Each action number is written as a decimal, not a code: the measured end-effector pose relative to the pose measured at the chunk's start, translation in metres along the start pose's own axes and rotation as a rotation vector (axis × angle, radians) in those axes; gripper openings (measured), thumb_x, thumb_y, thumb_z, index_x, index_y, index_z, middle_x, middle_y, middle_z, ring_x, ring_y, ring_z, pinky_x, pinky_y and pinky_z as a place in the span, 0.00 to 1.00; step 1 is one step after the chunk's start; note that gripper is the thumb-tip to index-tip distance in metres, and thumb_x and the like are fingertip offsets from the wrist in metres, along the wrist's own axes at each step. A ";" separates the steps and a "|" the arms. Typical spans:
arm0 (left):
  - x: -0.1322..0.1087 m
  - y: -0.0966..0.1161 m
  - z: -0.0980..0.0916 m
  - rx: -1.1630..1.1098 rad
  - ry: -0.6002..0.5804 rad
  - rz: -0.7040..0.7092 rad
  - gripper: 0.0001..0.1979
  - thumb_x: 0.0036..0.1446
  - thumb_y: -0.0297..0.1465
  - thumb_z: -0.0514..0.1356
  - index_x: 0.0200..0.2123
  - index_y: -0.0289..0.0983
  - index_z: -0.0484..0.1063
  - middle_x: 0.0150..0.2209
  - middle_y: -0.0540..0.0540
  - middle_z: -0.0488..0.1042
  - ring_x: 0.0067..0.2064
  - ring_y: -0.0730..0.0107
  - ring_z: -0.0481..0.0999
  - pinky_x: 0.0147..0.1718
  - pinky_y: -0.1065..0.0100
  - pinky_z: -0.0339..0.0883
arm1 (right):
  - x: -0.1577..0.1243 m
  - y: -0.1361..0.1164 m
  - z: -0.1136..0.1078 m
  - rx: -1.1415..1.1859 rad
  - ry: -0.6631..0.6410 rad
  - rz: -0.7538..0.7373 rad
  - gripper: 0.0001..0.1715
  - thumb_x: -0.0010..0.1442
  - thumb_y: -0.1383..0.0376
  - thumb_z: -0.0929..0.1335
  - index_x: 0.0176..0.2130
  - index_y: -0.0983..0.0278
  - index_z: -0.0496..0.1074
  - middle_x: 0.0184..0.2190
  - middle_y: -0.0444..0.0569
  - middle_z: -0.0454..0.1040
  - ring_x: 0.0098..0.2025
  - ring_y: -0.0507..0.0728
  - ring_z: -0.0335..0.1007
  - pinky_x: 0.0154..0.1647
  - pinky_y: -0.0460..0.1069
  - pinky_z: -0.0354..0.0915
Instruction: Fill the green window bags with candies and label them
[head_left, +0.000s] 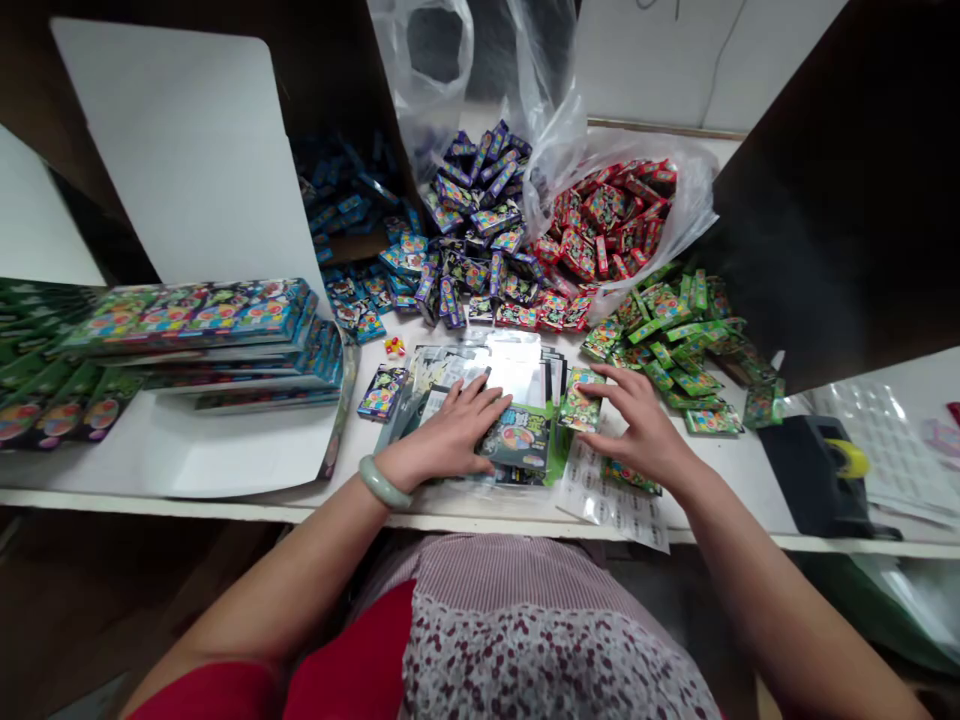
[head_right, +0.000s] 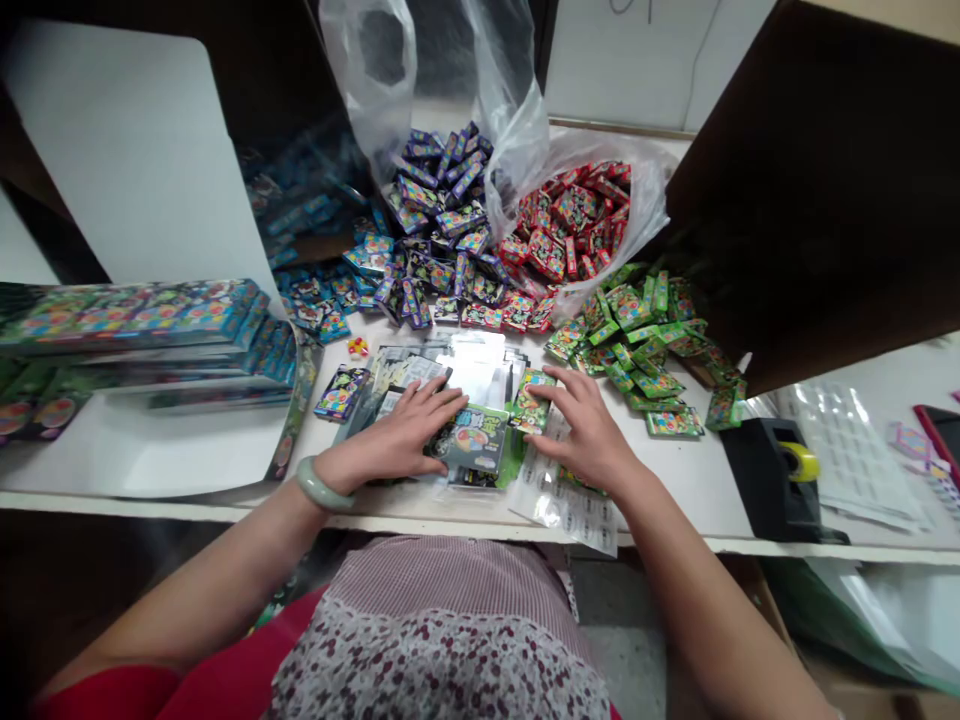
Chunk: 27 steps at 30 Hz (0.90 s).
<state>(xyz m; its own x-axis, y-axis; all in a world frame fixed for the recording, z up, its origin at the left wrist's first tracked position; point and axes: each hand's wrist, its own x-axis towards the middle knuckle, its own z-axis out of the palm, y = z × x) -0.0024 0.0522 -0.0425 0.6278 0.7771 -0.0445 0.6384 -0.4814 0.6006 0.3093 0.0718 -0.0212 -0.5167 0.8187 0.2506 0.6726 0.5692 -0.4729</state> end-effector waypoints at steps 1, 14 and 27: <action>0.001 0.001 -0.001 0.020 0.009 0.011 0.46 0.45 0.36 0.71 0.64 0.40 0.53 0.65 0.36 0.57 0.69 0.39 0.44 0.64 0.37 0.34 | -0.002 -0.001 0.001 0.003 0.000 0.002 0.30 0.54 0.59 0.72 0.56 0.52 0.65 0.61 0.52 0.60 0.61 0.67 0.56 0.59 0.68 0.57; -0.020 0.004 -0.021 0.140 0.178 0.041 0.49 0.46 0.41 0.69 0.66 0.39 0.47 0.60 0.33 0.58 0.61 0.42 0.59 0.59 0.44 0.57 | 0.012 -0.031 -0.019 0.001 -0.145 -0.177 0.32 0.55 0.61 0.71 0.57 0.52 0.62 0.61 0.52 0.60 0.61 0.68 0.56 0.59 0.68 0.59; -0.032 0.003 -0.023 0.137 0.251 0.016 0.48 0.48 0.43 0.68 0.66 0.37 0.47 0.60 0.34 0.58 0.61 0.44 0.59 0.60 0.47 0.58 | 0.025 -0.036 -0.023 -0.121 -0.067 -0.178 0.32 0.55 0.61 0.72 0.57 0.54 0.63 0.61 0.54 0.60 0.61 0.69 0.55 0.59 0.68 0.58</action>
<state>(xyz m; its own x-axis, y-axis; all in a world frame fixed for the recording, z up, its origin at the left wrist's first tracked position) -0.0309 0.0356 -0.0208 0.5191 0.8369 0.1734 0.6944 -0.5313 0.4854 0.2844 0.0738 0.0210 -0.6647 0.6995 0.2623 0.6240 0.7129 -0.3200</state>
